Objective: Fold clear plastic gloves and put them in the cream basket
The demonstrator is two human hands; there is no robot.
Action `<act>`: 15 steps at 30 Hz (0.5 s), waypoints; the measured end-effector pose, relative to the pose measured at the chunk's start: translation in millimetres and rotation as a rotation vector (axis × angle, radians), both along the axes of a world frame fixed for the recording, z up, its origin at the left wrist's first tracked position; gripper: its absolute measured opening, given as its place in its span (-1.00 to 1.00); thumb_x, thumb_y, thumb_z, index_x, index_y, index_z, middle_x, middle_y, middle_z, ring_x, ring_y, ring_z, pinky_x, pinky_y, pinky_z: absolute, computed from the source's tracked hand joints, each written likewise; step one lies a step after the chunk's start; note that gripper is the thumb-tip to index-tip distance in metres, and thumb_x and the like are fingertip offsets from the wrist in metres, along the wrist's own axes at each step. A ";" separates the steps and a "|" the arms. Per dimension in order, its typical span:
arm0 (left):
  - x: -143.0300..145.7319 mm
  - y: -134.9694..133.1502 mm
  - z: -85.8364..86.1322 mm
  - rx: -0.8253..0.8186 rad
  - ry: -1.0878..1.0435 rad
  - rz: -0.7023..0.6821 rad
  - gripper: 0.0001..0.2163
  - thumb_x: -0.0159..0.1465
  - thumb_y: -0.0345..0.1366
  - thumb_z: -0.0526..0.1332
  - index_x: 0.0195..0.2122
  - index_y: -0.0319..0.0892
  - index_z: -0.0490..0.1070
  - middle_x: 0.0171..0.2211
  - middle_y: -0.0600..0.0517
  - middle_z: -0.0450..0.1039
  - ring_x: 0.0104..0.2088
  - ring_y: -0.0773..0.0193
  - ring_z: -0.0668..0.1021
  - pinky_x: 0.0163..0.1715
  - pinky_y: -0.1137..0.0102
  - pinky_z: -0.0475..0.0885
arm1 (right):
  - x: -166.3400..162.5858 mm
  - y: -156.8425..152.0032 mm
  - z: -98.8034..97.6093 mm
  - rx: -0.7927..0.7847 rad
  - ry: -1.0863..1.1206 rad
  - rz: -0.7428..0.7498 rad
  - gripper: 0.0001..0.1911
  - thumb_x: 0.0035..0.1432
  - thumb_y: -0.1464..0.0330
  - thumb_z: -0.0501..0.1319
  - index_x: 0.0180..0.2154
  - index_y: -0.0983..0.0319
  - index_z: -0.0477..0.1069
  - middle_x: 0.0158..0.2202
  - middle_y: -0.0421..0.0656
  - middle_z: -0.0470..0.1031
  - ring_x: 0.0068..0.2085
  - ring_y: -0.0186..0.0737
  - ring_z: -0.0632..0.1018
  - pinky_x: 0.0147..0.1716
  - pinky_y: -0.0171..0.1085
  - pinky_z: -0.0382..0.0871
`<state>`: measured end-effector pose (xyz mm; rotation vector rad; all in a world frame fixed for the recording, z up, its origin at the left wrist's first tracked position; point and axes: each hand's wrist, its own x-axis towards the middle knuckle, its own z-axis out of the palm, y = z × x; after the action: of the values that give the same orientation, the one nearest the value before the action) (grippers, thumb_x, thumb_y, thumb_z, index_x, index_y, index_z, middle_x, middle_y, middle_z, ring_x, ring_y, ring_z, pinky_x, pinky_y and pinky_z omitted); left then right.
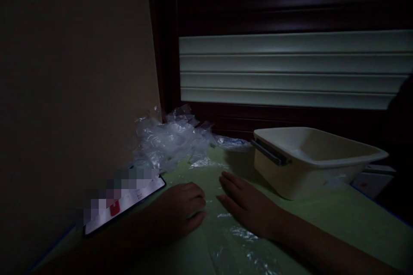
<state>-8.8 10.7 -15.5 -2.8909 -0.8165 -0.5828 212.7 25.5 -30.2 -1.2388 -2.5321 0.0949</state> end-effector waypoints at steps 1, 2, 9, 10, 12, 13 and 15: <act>0.1 -0.6 1.9 -0.009 0.009 -0.004 -0.92 0.19 -0.44 0.12 -0.34 -0.26 0.39 -0.32 -0.04 0.42 -0.29 0.22 0.44 -0.29 0.36 0.38 | 2.4 -1.4 1.7 0.019 0.019 0.004 -0.41 0.27 0.16 -0.12 0.15 0.44 0.14 0.19 0.17 0.13 0.20 0.00 0.17 0.13 -0.04 0.10; 0.4 -1.1 3.2 -0.017 0.007 -0.004 -0.92 0.19 -0.44 0.13 -0.33 -0.26 0.39 -0.31 -0.05 0.42 -0.28 0.23 0.44 -0.29 0.36 0.38 | 5.2 -3.4 4.5 0.052 0.040 0.013 -0.44 0.26 0.17 -0.09 0.15 0.41 0.14 0.20 0.15 0.12 0.19 0.00 0.18 0.11 -0.03 0.13; 3.1 -0.4 0.7 -0.031 -0.029 -0.042 -0.88 0.21 -0.45 0.11 -0.26 -0.26 0.39 -0.27 -0.05 0.42 -0.24 0.23 0.44 -0.23 0.37 0.37 | 11.4 -34.7 40.5 0.290 0.097 0.323 -0.76 0.21 0.48 0.02 -0.14 0.30 0.40 -0.14 0.01 0.46 -0.16 -0.17 0.47 -0.21 -0.22 0.36; 3.1 -0.1 -0.2 -0.019 -0.035 -0.045 -0.89 0.22 -0.44 0.11 -0.26 -0.26 0.40 -0.26 -0.05 0.42 -0.22 0.23 0.44 -0.21 0.36 0.37 | 8.5 -40.9 45.4 0.248 0.078 0.377 -0.80 0.19 0.48 0.05 -0.22 0.29 0.43 -0.26 -0.05 0.49 -0.26 -0.22 0.48 -0.28 -0.27 0.36; 3.0 0.5 -1.7 0.016 -0.039 -0.056 -0.90 0.23 -0.43 0.10 -0.30 -0.26 0.40 -0.26 -0.05 0.43 -0.22 0.22 0.44 -0.18 0.34 0.36 | 1.7 -52.9 52.9 0.098 0.007 0.423 -0.89 0.15 0.42 0.14 -0.32 0.25 0.45 -0.38 -0.14 0.48 -0.36 -0.28 0.47 -0.35 -0.32 0.34; 2.9 0.8 -2.3 0.042 -0.041 -0.059 -0.89 0.24 -0.42 0.09 -0.32 -0.26 0.40 -0.27 -0.06 0.43 -0.23 0.22 0.45 -0.18 0.34 0.36 | -1.5 -58.0 55.0 0.032 -0.030 0.417 -0.90 0.11 0.39 0.20 -0.29 0.24 0.46 -0.35 -0.14 0.48 -0.33 -0.27 0.48 -0.34 -0.34 0.33; 3.1 1.3 -3.2 0.078 -0.026 -0.068 -0.88 0.24 -0.43 0.07 -0.36 -0.27 0.39 -0.29 -0.07 0.43 -0.25 0.22 0.45 -0.19 0.33 0.37 | -6.5 -65.1 55.2 -0.062 -0.076 0.381 -0.84 0.06 0.37 0.25 -0.24 0.22 0.45 -0.29 -0.12 0.48 -0.26 -0.23 0.48 -0.29 -0.33 0.33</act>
<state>-5.7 12.0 -18.7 -2.8550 -0.6841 -0.6459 206.3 -39.6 25.0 -0.7771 -2.8210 0.2173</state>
